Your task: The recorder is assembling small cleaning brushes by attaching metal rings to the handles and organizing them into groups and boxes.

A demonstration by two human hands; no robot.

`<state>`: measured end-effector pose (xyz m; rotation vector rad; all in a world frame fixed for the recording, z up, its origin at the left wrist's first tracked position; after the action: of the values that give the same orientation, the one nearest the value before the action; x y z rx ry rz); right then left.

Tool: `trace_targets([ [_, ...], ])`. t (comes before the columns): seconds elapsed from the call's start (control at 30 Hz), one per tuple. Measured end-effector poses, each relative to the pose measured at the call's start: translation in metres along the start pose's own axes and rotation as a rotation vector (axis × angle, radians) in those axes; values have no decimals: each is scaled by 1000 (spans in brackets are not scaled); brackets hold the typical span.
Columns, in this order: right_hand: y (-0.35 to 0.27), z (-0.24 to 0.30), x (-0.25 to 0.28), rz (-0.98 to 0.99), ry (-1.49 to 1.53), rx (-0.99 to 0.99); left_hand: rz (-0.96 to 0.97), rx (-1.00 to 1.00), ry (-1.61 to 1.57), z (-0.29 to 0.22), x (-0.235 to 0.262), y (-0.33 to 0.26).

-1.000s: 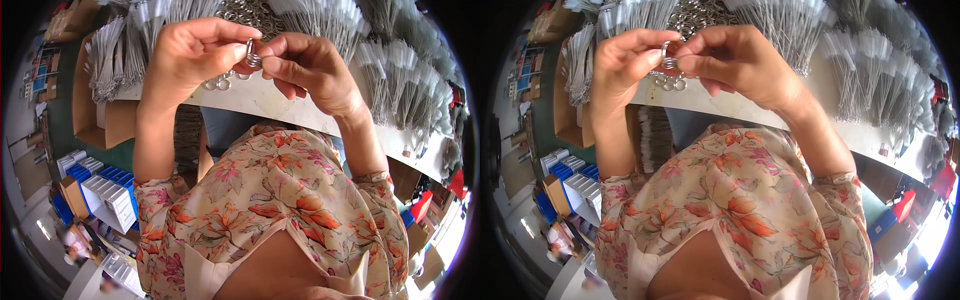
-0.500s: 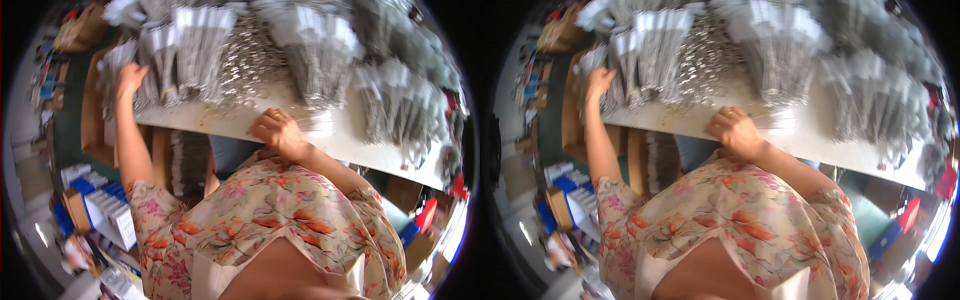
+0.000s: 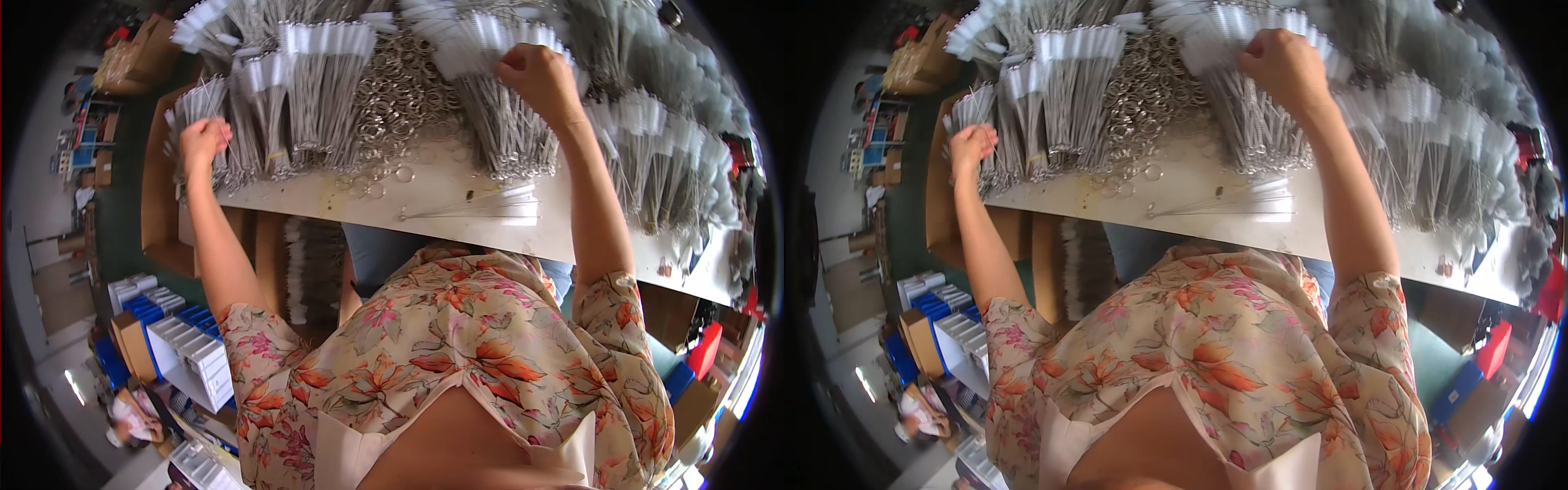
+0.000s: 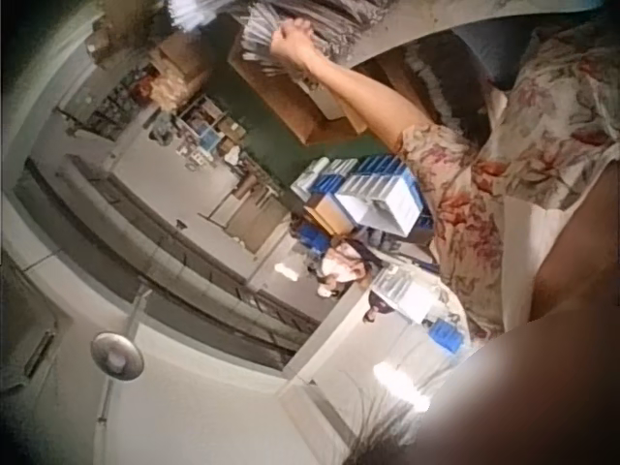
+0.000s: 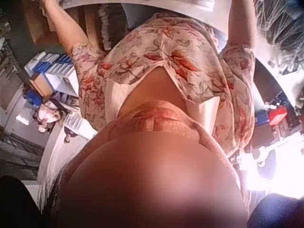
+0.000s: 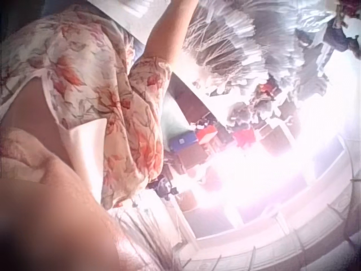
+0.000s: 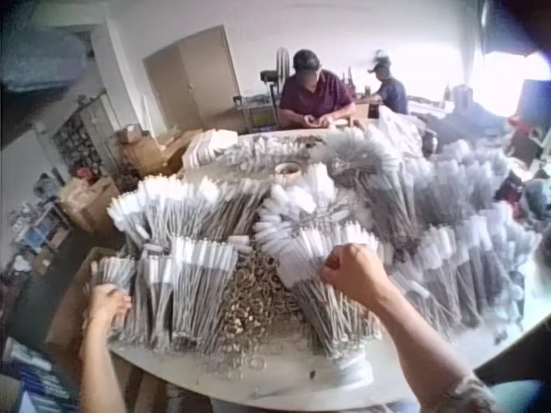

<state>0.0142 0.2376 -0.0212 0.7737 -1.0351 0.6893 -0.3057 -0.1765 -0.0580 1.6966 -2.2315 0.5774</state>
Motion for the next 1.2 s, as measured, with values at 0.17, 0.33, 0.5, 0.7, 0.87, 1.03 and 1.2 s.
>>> trace_targets([
  [0.17,3,-13,7,-44,87,-68,-111,-488,-96,-115,-67,-56],
  [0.33,-13,-22,71,-212,952,-293,108,-644,774,-111,-157,-46],
  [0.5,-92,-126,100,-268,120,-167,139,-693,697,-90,-166,-20],
  [0.7,-150,-161,71,-16,-182,-351,118,-770,198,-105,-147,-6],
  [0.87,-140,-162,67,-65,-200,-329,78,-597,-396,-155,-146,-58],
  [1.03,-121,-172,67,67,-160,-426,193,-545,-345,-157,-171,-86],
  [1.2,-102,-171,57,202,-308,-372,279,-493,-286,-146,-184,-98],
])
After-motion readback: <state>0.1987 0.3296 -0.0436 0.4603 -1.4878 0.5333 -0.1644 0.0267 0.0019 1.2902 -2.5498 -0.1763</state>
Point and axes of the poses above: each hand's wrist, its own y-axis towards the middle knuckle, its own x-axis out of the back of the hand, z = x × y, the point moved 7 cm from there along y, towards the middle knuckle, and after that the axes turned 8 degrees about -y, right-handed, at the moved point
